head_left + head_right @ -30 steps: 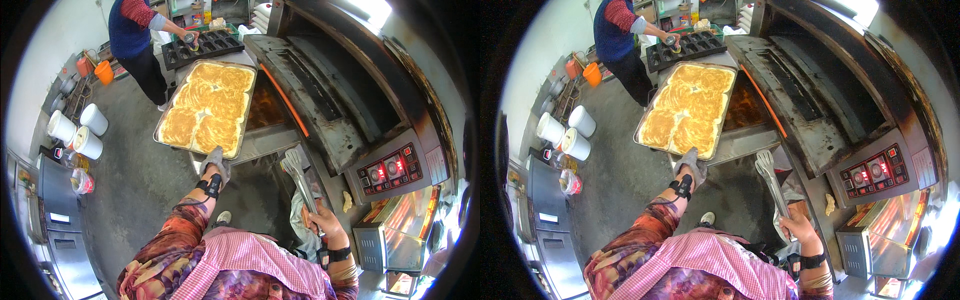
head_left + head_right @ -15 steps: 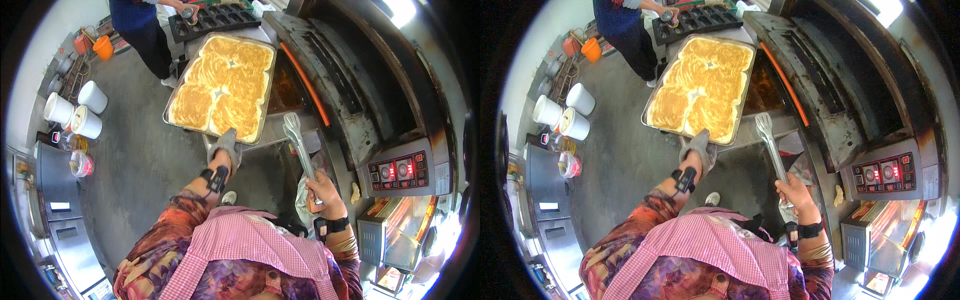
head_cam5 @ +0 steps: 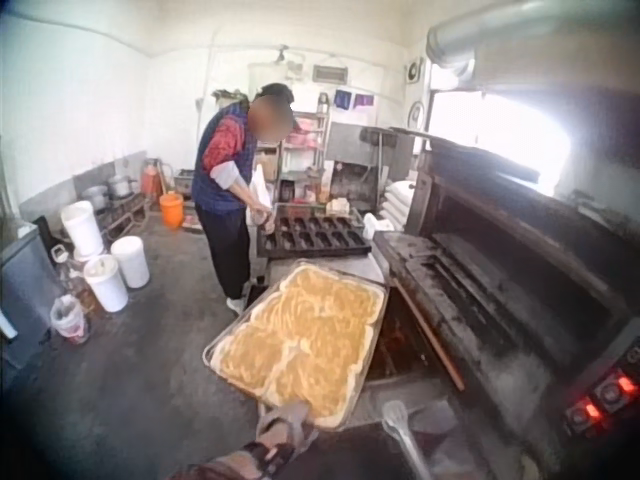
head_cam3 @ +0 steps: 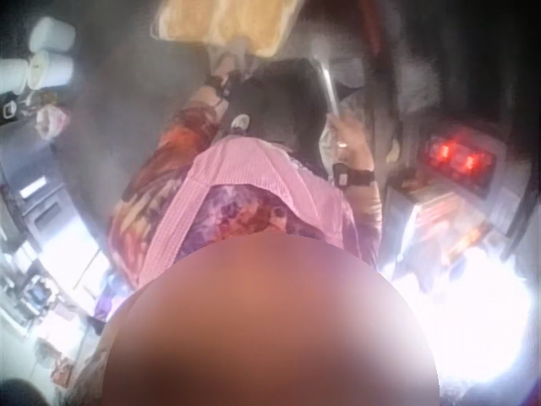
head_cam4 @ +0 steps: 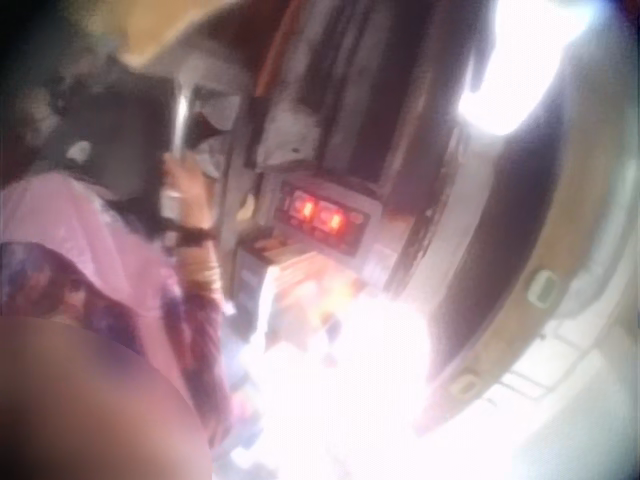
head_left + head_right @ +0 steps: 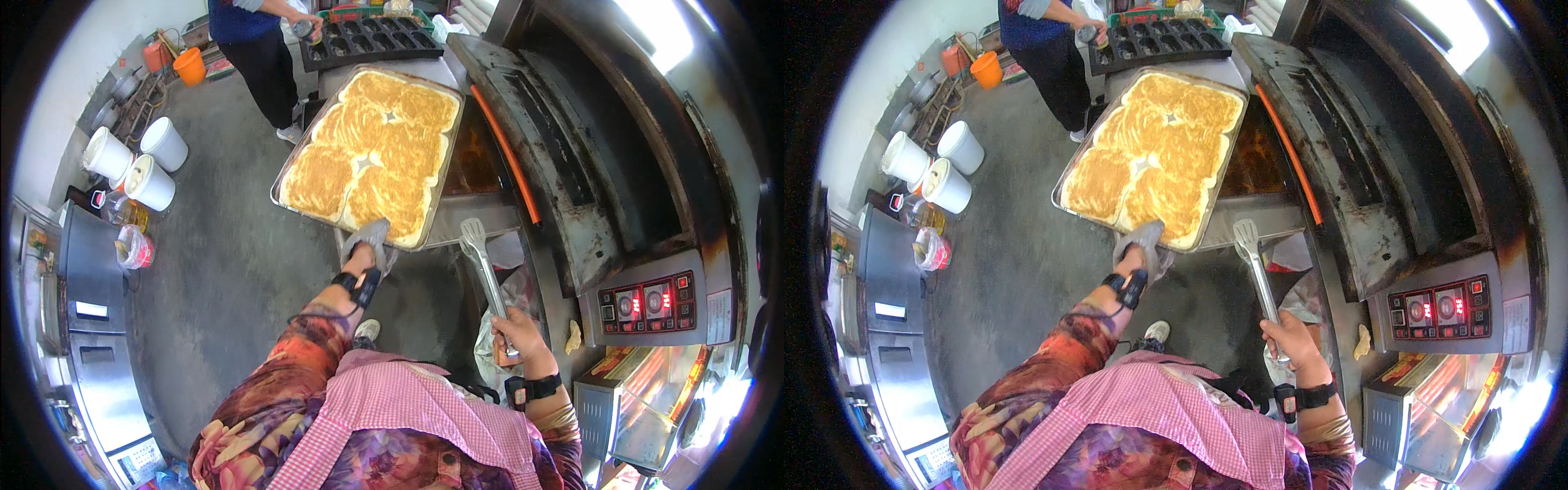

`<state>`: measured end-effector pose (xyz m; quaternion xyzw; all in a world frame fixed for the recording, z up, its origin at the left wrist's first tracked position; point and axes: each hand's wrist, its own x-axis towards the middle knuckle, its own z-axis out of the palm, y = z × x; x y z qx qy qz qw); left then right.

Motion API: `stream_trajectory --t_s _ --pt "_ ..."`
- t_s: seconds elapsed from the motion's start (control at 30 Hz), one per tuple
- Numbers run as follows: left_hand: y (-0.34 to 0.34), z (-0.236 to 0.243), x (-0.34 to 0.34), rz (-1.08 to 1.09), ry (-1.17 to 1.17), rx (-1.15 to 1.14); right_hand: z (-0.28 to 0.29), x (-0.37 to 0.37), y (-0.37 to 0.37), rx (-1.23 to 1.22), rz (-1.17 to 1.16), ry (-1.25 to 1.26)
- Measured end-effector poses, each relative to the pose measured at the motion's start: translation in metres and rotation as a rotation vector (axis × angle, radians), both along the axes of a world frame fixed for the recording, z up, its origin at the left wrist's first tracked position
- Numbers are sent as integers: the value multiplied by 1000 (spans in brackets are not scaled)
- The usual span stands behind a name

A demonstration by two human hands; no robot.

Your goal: The person prepares pizza by rolling out dough, spreading a filling, and baking it in an oven. They also handle dough pieces and use a dough sheeter to flatten the dough before placing it on a tray.

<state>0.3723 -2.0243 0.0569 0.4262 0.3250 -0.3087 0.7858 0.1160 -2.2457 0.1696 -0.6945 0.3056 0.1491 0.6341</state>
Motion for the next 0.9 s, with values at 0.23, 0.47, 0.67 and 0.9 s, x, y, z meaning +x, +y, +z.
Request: stream_trajectory --t_s 0.23,0.47,0.67,0.9 --pt "49 29 23 -205 -158 187 -34 85 -13 34 63 -8" --pt "111 83 45 -72 -421 35 -44 218 11 216 5 -97" --pt "176 132 31 -40 -493 -305 -34 224 36 389 -56 -249" --pt "207 199 20 -148 -595 125 9 178 36 419 -16 -281"
